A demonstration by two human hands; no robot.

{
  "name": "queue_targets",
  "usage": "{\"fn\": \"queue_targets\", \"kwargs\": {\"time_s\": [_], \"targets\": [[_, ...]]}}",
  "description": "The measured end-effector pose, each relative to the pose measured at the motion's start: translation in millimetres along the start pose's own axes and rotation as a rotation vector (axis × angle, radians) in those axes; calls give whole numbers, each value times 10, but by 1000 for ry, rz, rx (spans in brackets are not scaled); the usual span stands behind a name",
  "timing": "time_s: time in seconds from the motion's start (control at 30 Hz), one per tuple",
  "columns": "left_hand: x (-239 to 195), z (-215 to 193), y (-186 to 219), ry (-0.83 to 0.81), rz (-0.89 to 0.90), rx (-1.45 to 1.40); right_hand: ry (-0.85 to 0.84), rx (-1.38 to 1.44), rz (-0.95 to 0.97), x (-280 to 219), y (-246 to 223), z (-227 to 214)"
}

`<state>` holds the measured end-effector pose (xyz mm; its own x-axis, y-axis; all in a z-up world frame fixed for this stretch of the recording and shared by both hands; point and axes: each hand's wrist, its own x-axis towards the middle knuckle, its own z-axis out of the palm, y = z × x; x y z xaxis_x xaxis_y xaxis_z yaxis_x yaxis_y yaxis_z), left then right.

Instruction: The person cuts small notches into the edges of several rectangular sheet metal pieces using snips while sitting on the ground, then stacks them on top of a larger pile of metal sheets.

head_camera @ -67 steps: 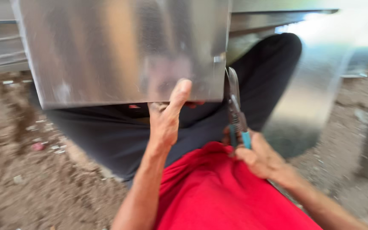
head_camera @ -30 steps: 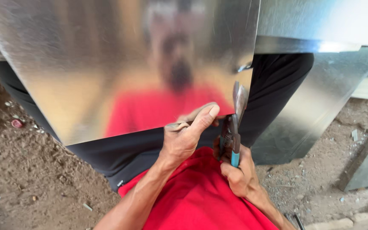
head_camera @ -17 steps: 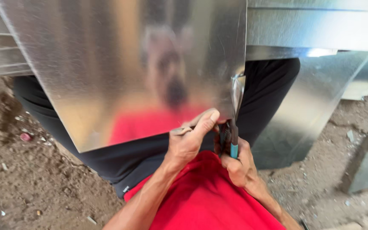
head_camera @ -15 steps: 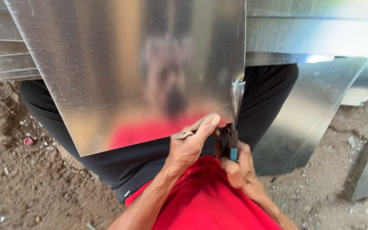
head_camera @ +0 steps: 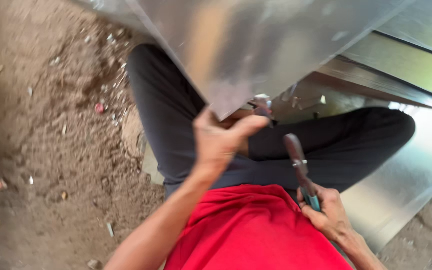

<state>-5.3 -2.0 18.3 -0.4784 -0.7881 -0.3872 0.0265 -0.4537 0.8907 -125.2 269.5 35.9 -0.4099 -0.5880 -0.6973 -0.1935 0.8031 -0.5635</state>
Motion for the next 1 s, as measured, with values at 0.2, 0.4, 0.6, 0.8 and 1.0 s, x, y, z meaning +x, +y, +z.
{"fn": "queue_targets", "kwargs": {"time_s": [0.2,0.4,0.6,0.8,1.0], "targets": [[-81,205,42,-73,-310,-701,13,36,-22,113,-195,-256],[29,-165,57,147,449,489,-226,-75,-67,296,-691,-530],[-2,-320,89,-113,54,-370,-440,-27,154,600,-1127,-539],[25,-308,56,-120,13,-487,-483,-97,234,779,-1407,-572],[24,-329,31,-123,-10,-462,-525,-115,109,836,-1334,-600]]}}
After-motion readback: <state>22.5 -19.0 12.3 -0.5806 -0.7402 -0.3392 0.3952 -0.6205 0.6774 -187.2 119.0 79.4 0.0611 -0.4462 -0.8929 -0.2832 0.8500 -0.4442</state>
